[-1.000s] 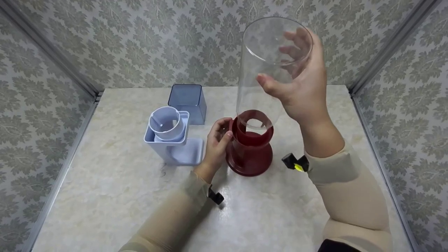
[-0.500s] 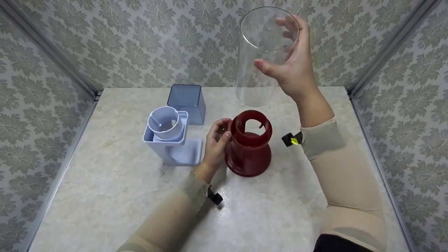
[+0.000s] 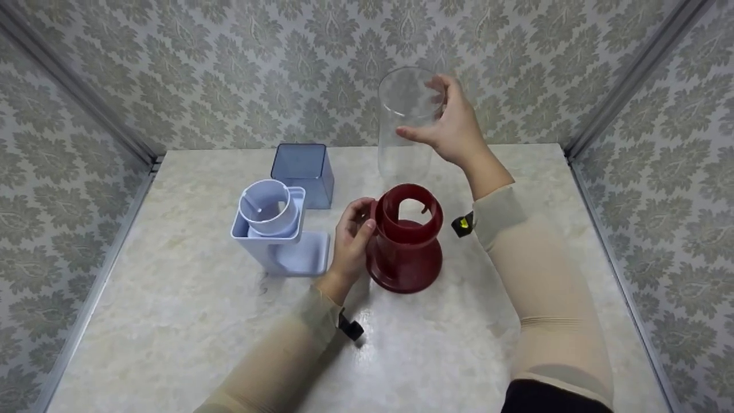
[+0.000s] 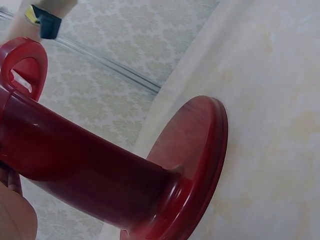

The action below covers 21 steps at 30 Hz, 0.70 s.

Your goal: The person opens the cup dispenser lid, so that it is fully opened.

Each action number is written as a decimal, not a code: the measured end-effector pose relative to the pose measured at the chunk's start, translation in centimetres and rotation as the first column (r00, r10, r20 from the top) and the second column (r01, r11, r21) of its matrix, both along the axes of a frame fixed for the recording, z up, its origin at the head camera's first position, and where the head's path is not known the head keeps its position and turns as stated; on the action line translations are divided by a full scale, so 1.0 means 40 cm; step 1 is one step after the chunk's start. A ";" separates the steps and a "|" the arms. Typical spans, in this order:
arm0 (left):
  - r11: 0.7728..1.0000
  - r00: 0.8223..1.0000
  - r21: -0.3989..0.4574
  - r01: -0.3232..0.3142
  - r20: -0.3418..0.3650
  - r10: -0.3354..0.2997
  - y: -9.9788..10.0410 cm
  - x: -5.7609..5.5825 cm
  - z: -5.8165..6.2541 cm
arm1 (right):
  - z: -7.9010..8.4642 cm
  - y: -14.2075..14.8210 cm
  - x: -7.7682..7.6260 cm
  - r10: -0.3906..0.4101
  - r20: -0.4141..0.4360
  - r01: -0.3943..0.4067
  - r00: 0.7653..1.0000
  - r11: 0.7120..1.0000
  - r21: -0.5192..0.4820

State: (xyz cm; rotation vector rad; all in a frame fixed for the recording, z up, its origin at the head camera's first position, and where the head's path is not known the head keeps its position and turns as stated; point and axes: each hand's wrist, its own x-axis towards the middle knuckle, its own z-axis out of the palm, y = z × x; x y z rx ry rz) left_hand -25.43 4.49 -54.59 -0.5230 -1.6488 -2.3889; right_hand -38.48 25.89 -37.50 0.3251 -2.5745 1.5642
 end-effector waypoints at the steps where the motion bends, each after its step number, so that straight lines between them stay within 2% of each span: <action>1: 1.000 1.000 -0.003 0.002 0.001 -0.002 0.000 0.000 0.001 | -0.011 -0.002 -0.007 -0.001 0.021 0.000 1.000 0.999 0.033; 6: 1.000 1.000 -0.011 0.014 0.011 -0.014 0.001 -0.001 0.004 | -0.061 -0.008 -0.039 -0.005 0.108 -0.007 0.994 0.994 0.108; 12: 1.000 1.000 -0.013 0.014 0.022 -0.014 -0.002 0.000 0.000 | -0.109 -0.020 -0.062 0.008 0.157 -0.022 0.987 0.996 0.085; 21: 1.000 1.000 -0.029 0.001 -0.028 -0.002 -0.009 -0.004 -0.009 | -0.157 -0.035 -0.091 -0.027 0.209 0.009 0.977 0.996 0.088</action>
